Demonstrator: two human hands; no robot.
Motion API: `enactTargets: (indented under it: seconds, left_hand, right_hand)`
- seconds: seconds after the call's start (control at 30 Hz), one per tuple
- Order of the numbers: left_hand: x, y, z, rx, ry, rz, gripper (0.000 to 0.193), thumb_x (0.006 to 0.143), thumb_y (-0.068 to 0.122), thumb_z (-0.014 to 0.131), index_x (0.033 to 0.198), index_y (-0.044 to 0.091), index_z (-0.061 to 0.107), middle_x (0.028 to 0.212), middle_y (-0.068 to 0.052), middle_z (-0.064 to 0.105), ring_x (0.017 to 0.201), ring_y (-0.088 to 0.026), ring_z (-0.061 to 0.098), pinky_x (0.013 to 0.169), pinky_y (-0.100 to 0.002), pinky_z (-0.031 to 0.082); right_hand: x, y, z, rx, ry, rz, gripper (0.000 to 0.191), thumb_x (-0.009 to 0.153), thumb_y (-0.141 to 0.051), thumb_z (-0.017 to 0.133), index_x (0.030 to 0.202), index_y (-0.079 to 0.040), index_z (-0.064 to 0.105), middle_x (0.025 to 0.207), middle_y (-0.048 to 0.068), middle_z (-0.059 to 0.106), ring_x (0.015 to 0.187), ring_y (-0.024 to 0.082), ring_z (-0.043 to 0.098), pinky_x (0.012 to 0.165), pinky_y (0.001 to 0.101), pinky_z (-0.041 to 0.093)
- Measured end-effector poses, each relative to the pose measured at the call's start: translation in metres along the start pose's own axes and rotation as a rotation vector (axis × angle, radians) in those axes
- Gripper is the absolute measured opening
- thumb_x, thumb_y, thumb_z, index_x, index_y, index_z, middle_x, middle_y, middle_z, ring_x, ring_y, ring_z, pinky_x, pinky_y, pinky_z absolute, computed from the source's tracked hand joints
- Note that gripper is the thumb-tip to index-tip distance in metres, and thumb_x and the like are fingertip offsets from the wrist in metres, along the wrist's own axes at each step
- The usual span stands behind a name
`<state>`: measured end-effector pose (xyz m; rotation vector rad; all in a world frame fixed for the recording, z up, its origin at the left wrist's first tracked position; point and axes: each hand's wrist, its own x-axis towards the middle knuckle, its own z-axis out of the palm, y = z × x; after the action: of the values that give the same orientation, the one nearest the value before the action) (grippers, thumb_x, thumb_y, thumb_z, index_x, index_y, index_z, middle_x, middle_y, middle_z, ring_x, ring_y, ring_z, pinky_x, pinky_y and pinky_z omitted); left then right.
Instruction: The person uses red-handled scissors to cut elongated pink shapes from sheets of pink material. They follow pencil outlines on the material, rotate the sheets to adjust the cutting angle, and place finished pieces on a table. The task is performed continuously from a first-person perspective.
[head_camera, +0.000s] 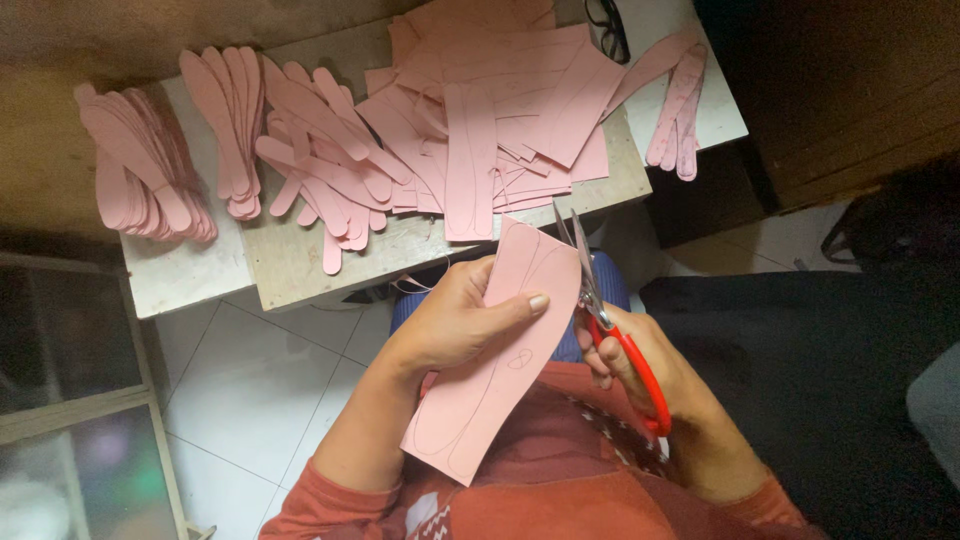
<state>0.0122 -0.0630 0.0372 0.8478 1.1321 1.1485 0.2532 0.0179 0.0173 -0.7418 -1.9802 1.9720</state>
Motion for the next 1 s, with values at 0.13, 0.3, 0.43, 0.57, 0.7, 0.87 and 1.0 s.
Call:
enactTargets:
  seconds: [0.13,0.3,0.43,0.57,0.7,0.87,1.0]
  left_hand:
    - [0.007,-0.004,-0.013,-0.339,-0.105,-0.053,0.039,0.096,0.021,0.068,0.126,-0.004,0.064,0.107,-0.008,0.073,0.093,-0.013,0.068,0.084,-0.029,0.058]
    - [0.015,-0.035,0.0,-0.557,-0.117,0.07,0.042,0.1,0.025,0.063,0.132,-0.002,0.057,0.1,-0.013,0.071,0.086,-0.02,0.07,0.077,-0.033,0.057]
    - [0.027,-0.065,0.034,-0.387,-0.02,0.207,0.039,0.107,0.029,0.061,0.13,-0.002,0.055,0.088,-0.012,0.066,0.07,-0.02,0.064,0.06,-0.034,0.053]
    - [0.039,-0.07,0.039,-0.631,0.165,0.112,0.044,0.109,0.039,0.056,0.114,-0.004,0.065,0.079,-0.011,0.067,0.052,-0.018,0.058,0.041,-0.032,0.047]
    - [0.037,-0.066,0.042,-0.683,0.231,0.072,0.034,0.099,0.034,0.061,0.116,0.004,0.064,0.089,-0.008,0.073,0.059,-0.016,0.059,0.047,-0.031,0.044]
    - [0.035,-0.069,0.05,-0.667,0.26,0.137,0.032,0.105,0.03,0.065,0.118,0.001,0.064,0.093,-0.011,0.074,0.064,-0.017,0.059,0.056,-0.03,0.047]
    - [0.032,-0.068,0.05,-0.675,0.292,0.089,0.031,0.101,0.031,0.064,0.118,0.004,0.064,0.094,-0.011,0.075,0.061,-0.017,0.061,0.051,-0.031,0.047]
  right_hand:
    - [0.0,0.008,-0.003,0.092,0.023,0.071,0.071,0.096,-0.07,0.045,0.096,0.0,0.057,0.066,0.001,0.049,0.057,0.011,0.047,0.052,0.0255,0.045]
    - [0.023,0.027,0.012,0.349,0.157,-0.074,0.064,0.103,-0.062,0.033,0.101,-0.002,0.054,0.069,0.003,0.054,0.059,0.013,0.057,0.057,0.028,0.052]
    - [0.036,0.038,0.032,0.288,0.354,-0.027,0.062,0.105,-0.057,0.036,0.102,0.001,0.055,0.069,0.007,0.055,0.059,0.016,0.057,0.057,0.0299,0.051]
    - [0.037,0.037,0.039,0.28,0.283,-0.073,0.063,0.104,-0.059,0.037,0.109,0.002,0.054,0.076,0.007,0.056,0.065,0.016,0.057,0.063,0.03,0.052]
    - [0.037,0.032,0.029,0.13,0.232,-0.196,0.074,0.104,-0.068,0.034,0.117,0.002,0.055,0.088,0.006,0.055,0.078,0.016,0.056,0.072,0.0298,0.049]
    - [0.04,0.031,0.028,0.069,0.238,-0.24,0.087,0.099,-0.077,0.026,0.127,0.001,0.052,0.091,0.004,0.052,0.084,0.015,0.051,0.075,0.0297,0.046]
    - [0.038,0.031,0.03,0.078,0.218,-0.221,0.089,0.098,-0.078,0.027,0.126,0.002,0.054,0.089,0.004,0.051,0.081,0.014,0.052,0.073,0.0296,0.048]
